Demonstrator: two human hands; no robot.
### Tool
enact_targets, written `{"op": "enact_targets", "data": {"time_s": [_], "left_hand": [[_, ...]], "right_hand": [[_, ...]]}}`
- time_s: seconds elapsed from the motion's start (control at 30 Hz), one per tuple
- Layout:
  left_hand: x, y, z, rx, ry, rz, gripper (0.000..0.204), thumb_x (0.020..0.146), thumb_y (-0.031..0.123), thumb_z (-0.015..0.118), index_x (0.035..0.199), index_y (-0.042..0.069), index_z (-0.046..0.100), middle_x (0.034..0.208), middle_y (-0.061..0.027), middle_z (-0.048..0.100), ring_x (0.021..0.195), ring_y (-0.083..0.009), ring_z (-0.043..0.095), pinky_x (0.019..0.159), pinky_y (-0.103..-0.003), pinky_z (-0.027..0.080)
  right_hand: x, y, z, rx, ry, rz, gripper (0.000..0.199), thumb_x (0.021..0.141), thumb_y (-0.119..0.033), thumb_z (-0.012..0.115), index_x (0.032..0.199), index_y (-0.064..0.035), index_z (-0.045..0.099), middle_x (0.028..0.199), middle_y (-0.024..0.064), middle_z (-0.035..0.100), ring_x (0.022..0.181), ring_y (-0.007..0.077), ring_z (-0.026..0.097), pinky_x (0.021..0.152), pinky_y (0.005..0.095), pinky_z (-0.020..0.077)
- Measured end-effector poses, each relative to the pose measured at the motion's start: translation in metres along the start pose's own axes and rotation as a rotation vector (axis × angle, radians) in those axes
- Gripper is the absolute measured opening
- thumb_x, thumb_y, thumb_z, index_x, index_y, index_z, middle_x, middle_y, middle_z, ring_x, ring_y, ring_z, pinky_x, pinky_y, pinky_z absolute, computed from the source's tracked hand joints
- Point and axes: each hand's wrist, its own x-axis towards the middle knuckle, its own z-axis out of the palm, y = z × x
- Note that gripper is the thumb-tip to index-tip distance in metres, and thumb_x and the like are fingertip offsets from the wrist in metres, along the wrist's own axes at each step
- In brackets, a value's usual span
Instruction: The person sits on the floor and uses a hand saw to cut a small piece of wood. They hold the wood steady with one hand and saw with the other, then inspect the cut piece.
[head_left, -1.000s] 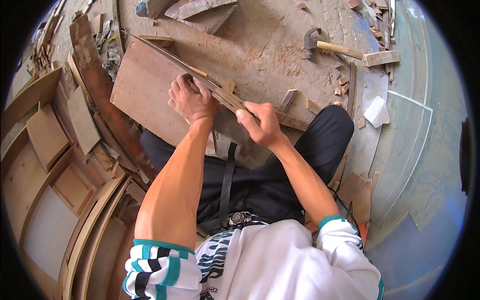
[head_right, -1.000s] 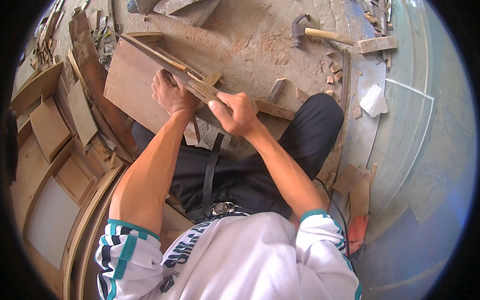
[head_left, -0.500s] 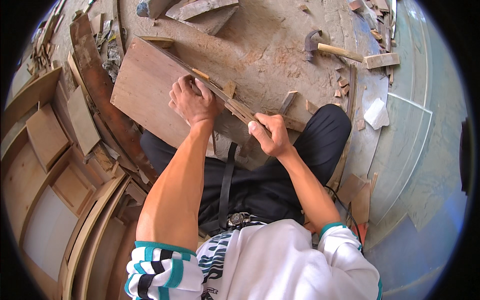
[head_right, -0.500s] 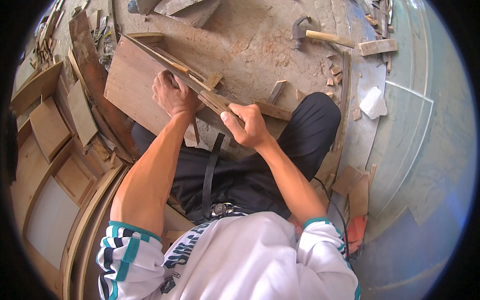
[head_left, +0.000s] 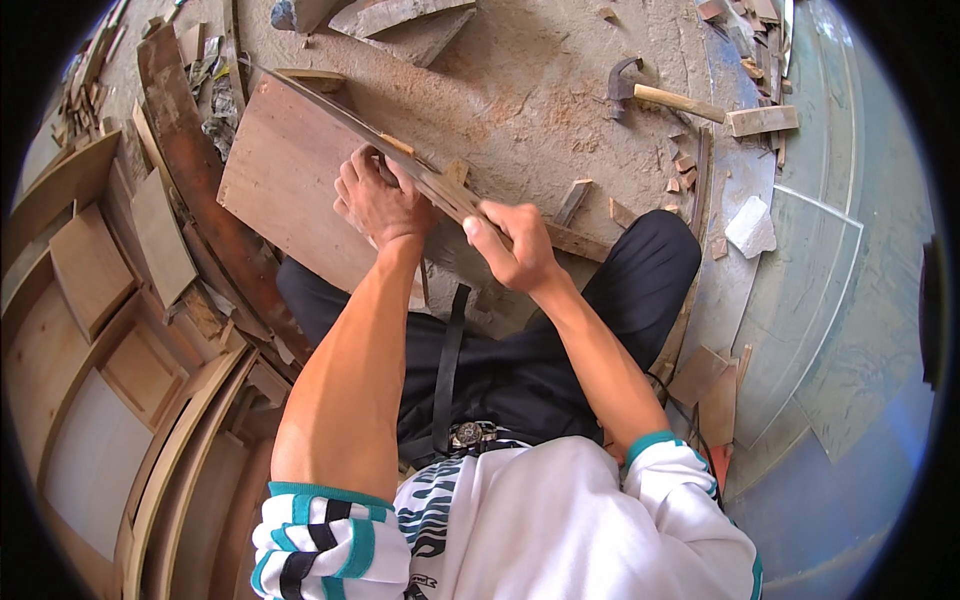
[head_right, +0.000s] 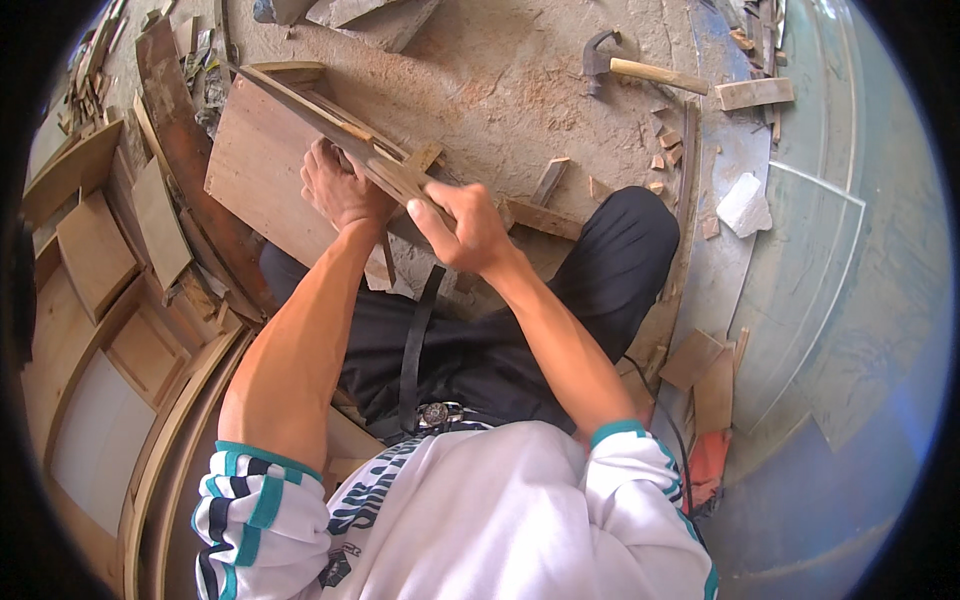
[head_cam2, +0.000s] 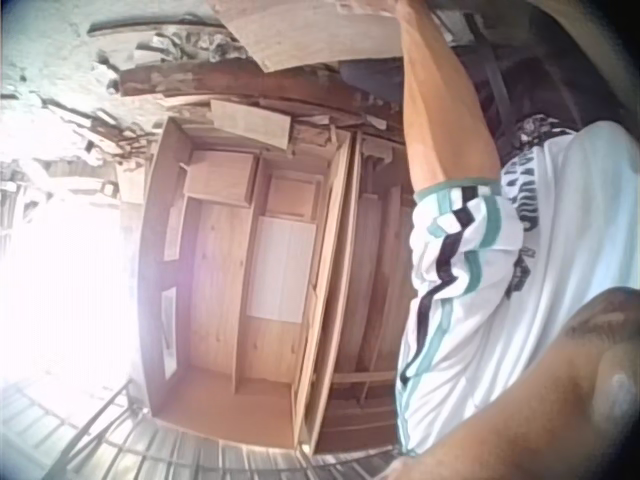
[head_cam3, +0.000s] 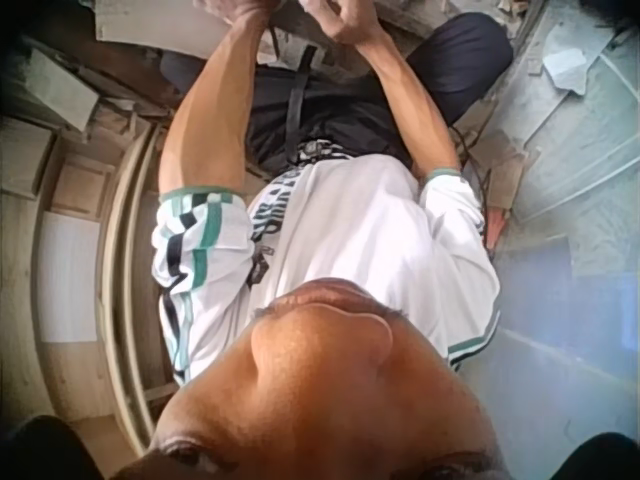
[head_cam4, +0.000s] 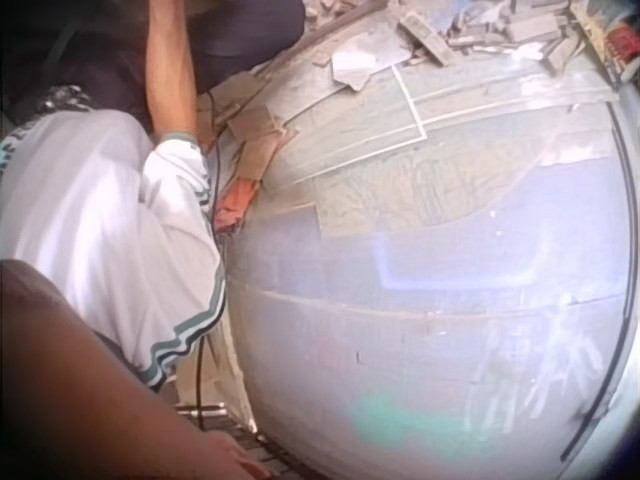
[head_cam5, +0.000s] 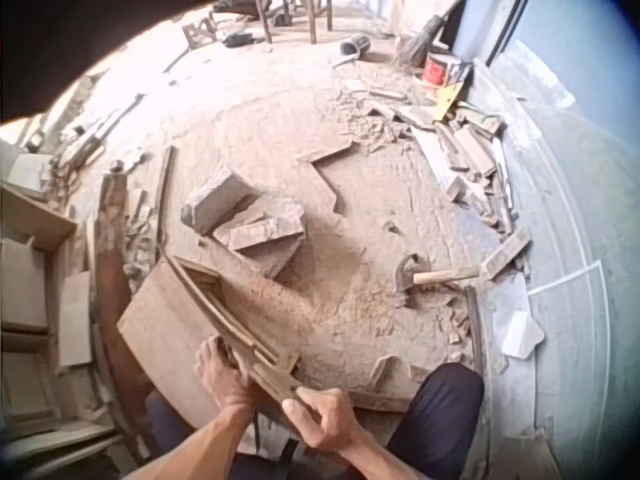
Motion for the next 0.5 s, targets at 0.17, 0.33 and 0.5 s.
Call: {"op": "enact_targets", "data": {"time_s": [0.17,0.33,0.5], "left_hand": [[-0.001,-0.004,-0.001,0.014,0.004,-0.003,0.024,0.091,0.028,0.058,0.112,0.017,0.061,0.11,-0.0025,0.061,0.111,-0.0263,0.055,0.096,-0.044,0.037],[0.0,-0.005,0.001,0.027,0.0,0.002,0.025,0.09,0.028,0.059,0.112,0.017,0.062,0.11,-0.0027,0.061,0.111,-0.0267,0.055,0.096,-0.044,0.037],[-0.001,-0.008,-0.001,0.039,-0.005,0.033,0.025,0.09,0.028,0.059,0.112,0.018,0.061,0.11,-0.0029,0.06,0.111,-0.0271,0.054,0.095,-0.045,0.037]], "right_hand": [[-0.018,0.0,-0.004,0.013,0.037,-0.026,0.038,0.095,-0.022,0.061,0.067,0.0009,0.047,0.055,0.0165,0.037,0.047,0.0202,0.034,0.047,0.0383,0.0332],[-0.001,-0.005,-0.002,0.009,-0.004,0.022,0.039,0.095,-0.023,0.06,0.067,0.0009,0.047,0.054,0.0152,0.036,0.048,0.0171,0.034,0.047,0.037,0.0323],[-0.021,-0.003,-0.01,0.035,0.002,0.036,0.038,0.095,-0.023,0.06,0.068,0.0009,0.048,0.054,0.0178,0.038,0.047,0.0175,0.038,0.047,0.0377,0.0332]]}}
